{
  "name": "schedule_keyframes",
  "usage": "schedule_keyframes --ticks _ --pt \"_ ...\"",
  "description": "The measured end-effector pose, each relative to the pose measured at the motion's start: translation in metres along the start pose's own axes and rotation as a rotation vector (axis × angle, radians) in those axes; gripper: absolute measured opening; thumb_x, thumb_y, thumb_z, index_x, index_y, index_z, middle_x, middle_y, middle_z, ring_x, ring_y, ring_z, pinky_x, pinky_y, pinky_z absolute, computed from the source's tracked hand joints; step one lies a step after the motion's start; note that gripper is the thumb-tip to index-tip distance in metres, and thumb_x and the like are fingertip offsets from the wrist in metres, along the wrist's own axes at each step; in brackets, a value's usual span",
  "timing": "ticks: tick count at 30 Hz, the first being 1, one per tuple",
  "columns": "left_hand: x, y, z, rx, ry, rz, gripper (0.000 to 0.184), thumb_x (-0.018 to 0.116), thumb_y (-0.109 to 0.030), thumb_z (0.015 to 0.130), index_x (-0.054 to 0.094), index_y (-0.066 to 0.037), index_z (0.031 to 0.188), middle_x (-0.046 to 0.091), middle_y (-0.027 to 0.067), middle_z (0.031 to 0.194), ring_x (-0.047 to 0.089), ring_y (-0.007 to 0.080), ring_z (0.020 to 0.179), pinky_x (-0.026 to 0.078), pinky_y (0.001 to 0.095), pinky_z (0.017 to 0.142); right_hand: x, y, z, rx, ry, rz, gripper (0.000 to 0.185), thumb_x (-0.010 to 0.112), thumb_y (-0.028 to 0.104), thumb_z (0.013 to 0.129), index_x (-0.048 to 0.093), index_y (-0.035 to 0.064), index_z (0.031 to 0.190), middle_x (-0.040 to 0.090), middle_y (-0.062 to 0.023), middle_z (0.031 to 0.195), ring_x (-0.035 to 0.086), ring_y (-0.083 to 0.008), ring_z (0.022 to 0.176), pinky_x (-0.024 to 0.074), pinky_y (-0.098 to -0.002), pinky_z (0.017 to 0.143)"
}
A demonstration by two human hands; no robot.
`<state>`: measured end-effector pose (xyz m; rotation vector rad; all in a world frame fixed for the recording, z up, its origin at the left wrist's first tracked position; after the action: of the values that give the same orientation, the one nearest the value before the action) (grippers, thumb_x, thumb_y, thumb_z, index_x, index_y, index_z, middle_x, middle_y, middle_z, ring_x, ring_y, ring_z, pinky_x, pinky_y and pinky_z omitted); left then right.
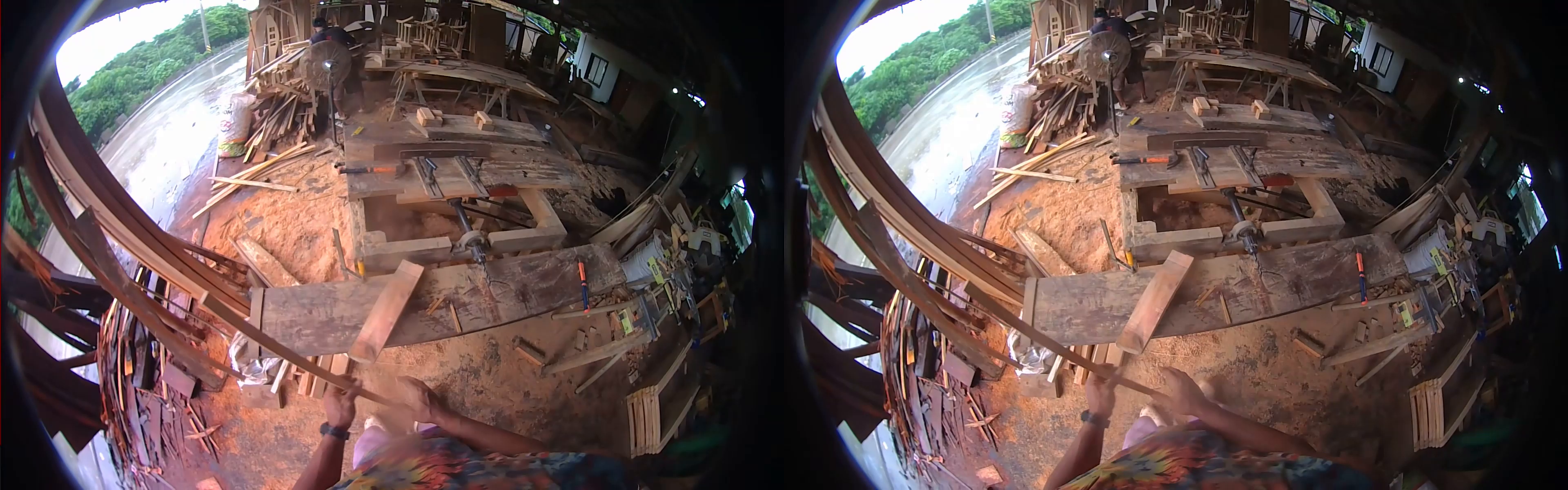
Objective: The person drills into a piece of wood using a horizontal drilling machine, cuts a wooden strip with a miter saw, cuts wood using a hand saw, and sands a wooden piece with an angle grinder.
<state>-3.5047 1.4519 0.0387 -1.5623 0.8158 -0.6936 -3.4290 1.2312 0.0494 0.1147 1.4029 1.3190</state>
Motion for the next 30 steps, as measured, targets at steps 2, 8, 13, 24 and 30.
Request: schedule_keyframes --ticks 2,8,13,24,30 --pt "-0.051 0.015 0.010 0.020 -0.226 -0.059 0.035 0.075 -0.019 0.091 0.062 0.001 0.117 0.069 0.0072 0.094 0.063 0.0146 0.089 0.050 0.0282 0.080 0.000 -0.020 0.001 0.158 0.122 0.024 0.062 0.074 0.038 0.082 0.058 -0.0015 0.127 0.061 -0.0234 0.129 0.058 -0.0371 0.122 0.0458 -0.0445 0.104" --pt "-0.192 0.047 0.002 -0.020 -0.620 0.033 0.047 0.077 -0.021 0.090 0.056 0.002 0.125 0.063 0.0072 0.104 0.060 0.0168 0.095 0.051 0.0331 0.084 -0.005 -0.063 0.009 0.381 0.321 0.040 0.052 0.074 0.034 0.083 0.064 0.0021 0.123 0.065 -0.0233 0.121 0.065 -0.0361 0.111 0.0513 -0.0433 0.096" --pt "-0.226 -0.012 -0.062 -0.190 -0.936 0.156 0.038 0.077 -0.027 0.091 0.060 -0.001 0.113 0.062 0.0038 0.096 0.057 0.0145 0.085 0.048 0.0314 0.074 0.013 -0.072 0.051 0.374 0.407 0.090 0.046 0.076 0.019 0.083 0.064 -0.0013 0.122 0.072 -0.0181 0.101 0.073 -0.0267 0.084 0.0575 -0.0384 0.075" --pt "-0.283 -0.025 -0.141 -0.372 -0.940 0.594 0.037 0.078 -0.032 0.082 0.068 0.002 0.094 0.065 0.0134 0.073 0.059 0.0190 0.067 0.047 0.0373 0.064 0.094 -0.010 0.203 0.189 0.622 0.221 0.037 0.073 0.023 0.088 0.067 -0.0017 0.115 0.074 -0.0155 0.096 0.074 -0.0236 0.086 0.0575 -0.0352 0.075" --pt "-0.376 0.026 -0.119 -0.516 -0.747 0.597 0.041 0.078 -0.036 0.081 0.068 0.002 0.092 0.067 0.0180 0.071 0.066 0.0270 0.066 0.049 0.0403 0.062 0.198 0.017 0.226 0.108 0.721 -0.171 0.054 0.075 0.021 0.084 0.058 0.0002 0.130 0.064 -0.0240 0.125 0.061 -0.0375 0.118 0.0484 -0.0441 0.101"
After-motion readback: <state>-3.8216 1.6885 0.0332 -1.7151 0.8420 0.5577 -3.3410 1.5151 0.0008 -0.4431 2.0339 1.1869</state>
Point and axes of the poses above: each hand's wrist, its own z-axis towards the middle knuckle, its own x-axis out of the palm, y = z × x, the point moved 4 cm from there along z, towards the middle knuckle
